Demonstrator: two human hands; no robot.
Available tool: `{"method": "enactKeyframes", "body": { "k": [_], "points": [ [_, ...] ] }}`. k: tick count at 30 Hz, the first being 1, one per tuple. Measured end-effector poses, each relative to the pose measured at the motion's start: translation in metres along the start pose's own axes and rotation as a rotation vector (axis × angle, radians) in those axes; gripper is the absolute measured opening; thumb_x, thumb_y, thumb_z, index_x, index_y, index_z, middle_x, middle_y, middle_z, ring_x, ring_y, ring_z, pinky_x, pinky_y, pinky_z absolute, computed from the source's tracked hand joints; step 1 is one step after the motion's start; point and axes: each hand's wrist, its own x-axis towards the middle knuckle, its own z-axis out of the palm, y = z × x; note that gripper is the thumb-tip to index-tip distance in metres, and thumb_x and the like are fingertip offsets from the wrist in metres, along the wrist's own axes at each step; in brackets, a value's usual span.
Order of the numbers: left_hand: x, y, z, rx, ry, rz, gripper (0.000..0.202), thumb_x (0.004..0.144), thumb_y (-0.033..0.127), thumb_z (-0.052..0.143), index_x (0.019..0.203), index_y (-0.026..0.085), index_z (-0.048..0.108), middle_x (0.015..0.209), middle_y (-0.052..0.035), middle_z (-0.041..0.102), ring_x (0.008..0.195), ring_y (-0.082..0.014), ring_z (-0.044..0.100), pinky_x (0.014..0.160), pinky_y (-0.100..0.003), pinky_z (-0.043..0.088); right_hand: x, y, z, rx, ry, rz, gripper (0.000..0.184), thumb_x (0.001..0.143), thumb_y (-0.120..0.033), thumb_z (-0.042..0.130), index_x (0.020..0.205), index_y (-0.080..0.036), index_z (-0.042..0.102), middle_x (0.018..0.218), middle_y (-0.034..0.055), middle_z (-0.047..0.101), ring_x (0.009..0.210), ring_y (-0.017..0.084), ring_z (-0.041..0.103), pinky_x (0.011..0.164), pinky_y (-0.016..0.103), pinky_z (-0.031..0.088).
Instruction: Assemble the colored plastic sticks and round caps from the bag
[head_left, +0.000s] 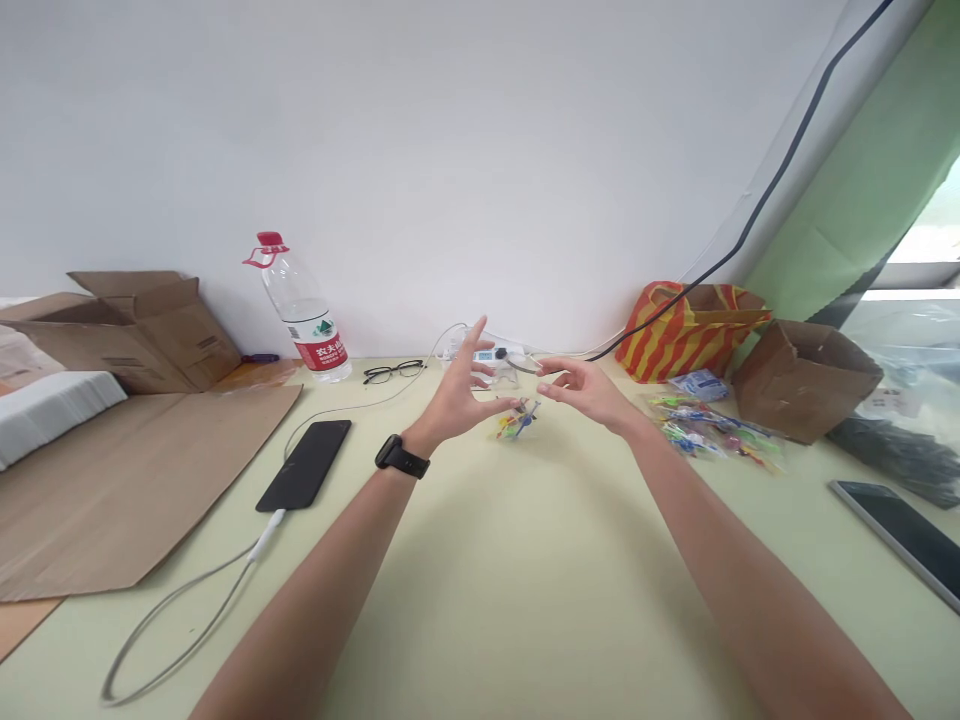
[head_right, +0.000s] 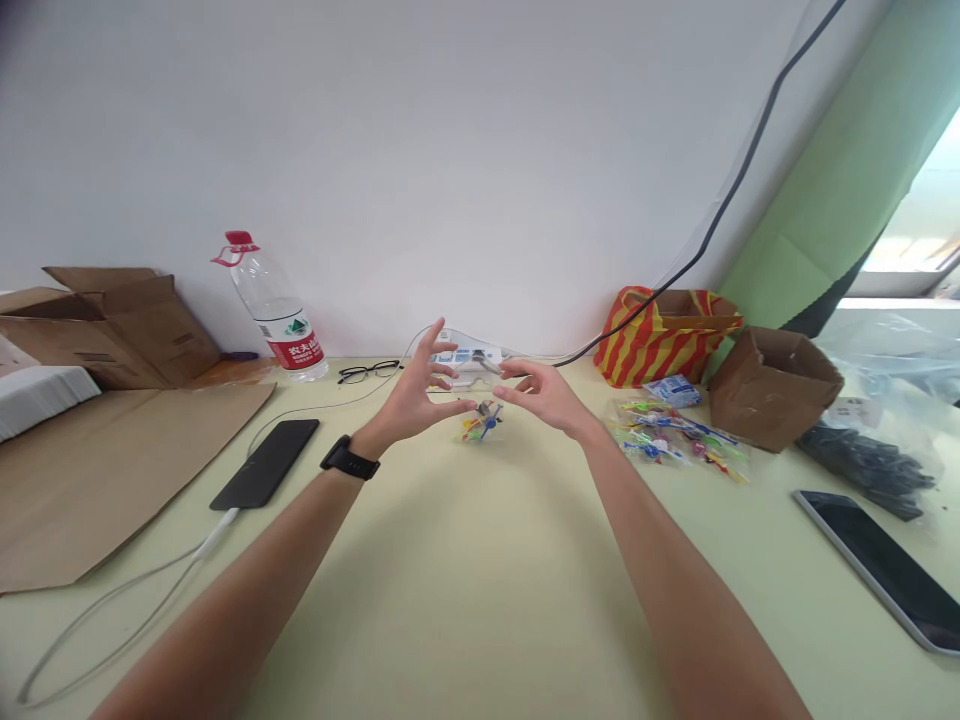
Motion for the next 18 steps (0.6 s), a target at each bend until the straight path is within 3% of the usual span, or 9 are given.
{"method": "enactKeyframes", "body": {
  "k": [2, 4, 6, 9, 13, 18],
  "points": [
    [-0.002, -0.014, 0.003, -0.077, -0.092, -0.108, 0.112, 0.068, 0.040, 0.091, 0.161, 0.031, 0.030, 0.150, -0.0171, 0.052, 0.115, -0.0274, 0.066, 0.094, -0.040, 0.056, 0.004, 0.008, 0.009, 0.071, -0.041, -0.022, 0.063, 0.075, -0.051, 0.085, 0.131, -0.026, 0.070, 0.131, 0.0108, 0.069, 0.091, 0.020, 0.068, 0.086, 0.039, 0.056],
    [-0.004, -0.026, 0.006, -0.166, -0.198, -0.178, 0.084, 0.072, 0.044, 0.088, 0.146, 0.022, 0.054, 0.137, -0.0168, 0.065, 0.116, -0.0293, 0.067, 0.100, -0.044, 0.054, 0.006, 0.015, 0.016, 0.115, -0.059, -0.050, 0.063, 0.073, -0.050, 0.086, 0.129, -0.025, 0.072, 0.127, 0.0107, 0.071, 0.095, 0.022, 0.068, 0.086, 0.039, 0.056],
    [-0.005, -0.034, 0.011, -0.270, -0.231, -0.225, 0.065, 0.076, 0.045, 0.085, 0.131, 0.016, 0.067, 0.120, -0.0166, 0.073, 0.109, -0.0290, 0.070, 0.099, -0.044, 0.054, 0.008, 0.020, 0.020, 0.098, -0.017, -0.078, 0.057, 0.074, -0.049, 0.085, 0.123, -0.022, 0.075, 0.114, 0.0101, 0.075, 0.095, 0.022, 0.068, 0.084, 0.038, 0.056],
    [-0.007, -0.038, 0.015, -0.368, -0.218, -0.277, 0.057, 0.074, 0.044, 0.087, 0.120, 0.013, 0.072, 0.098, -0.0140, 0.078, 0.099, -0.0279, 0.074, 0.095, -0.043, 0.055, 0.010, 0.027, 0.023, 0.043, 0.087, -0.089, 0.042, 0.077, -0.049, 0.083, 0.105, -0.019, 0.079, 0.093, 0.0079, 0.076, 0.084, 0.021, 0.067, 0.079, 0.036, 0.054],
    [-0.007, -0.038, 0.015, -0.412, -0.184, -0.328, 0.046, 0.073, 0.041, 0.088, 0.110, 0.014, 0.076, 0.100, -0.0128, 0.079, 0.098, -0.0262, 0.074, 0.094, -0.041, 0.055, 0.011, 0.030, 0.023, 0.097, 0.120, -0.073, 0.036, 0.076, -0.049, 0.084, 0.091, -0.018, 0.076, 0.089, 0.0074, 0.075, 0.080, 0.020, 0.066, 0.076, 0.035, 0.053],
    [-0.008, -0.038, 0.017, -0.453, -0.172, -0.336, 0.033, 0.074, 0.037, 0.086, 0.097, 0.016, 0.076, 0.098, -0.0101, 0.078, 0.094, -0.0231, 0.073, 0.089, -0.037, 0.056, 0.009, 0.029, 0.025, 0.199, 0.044, -0.004, 0.060, 0.070, -0.046, 0.089, 0.122, -0.022, 0.069, 0.108, 0.0089, 0.076, 0.092, 0.022, 0.069, 0.085, 0.038, 0.055]
  ]
}}
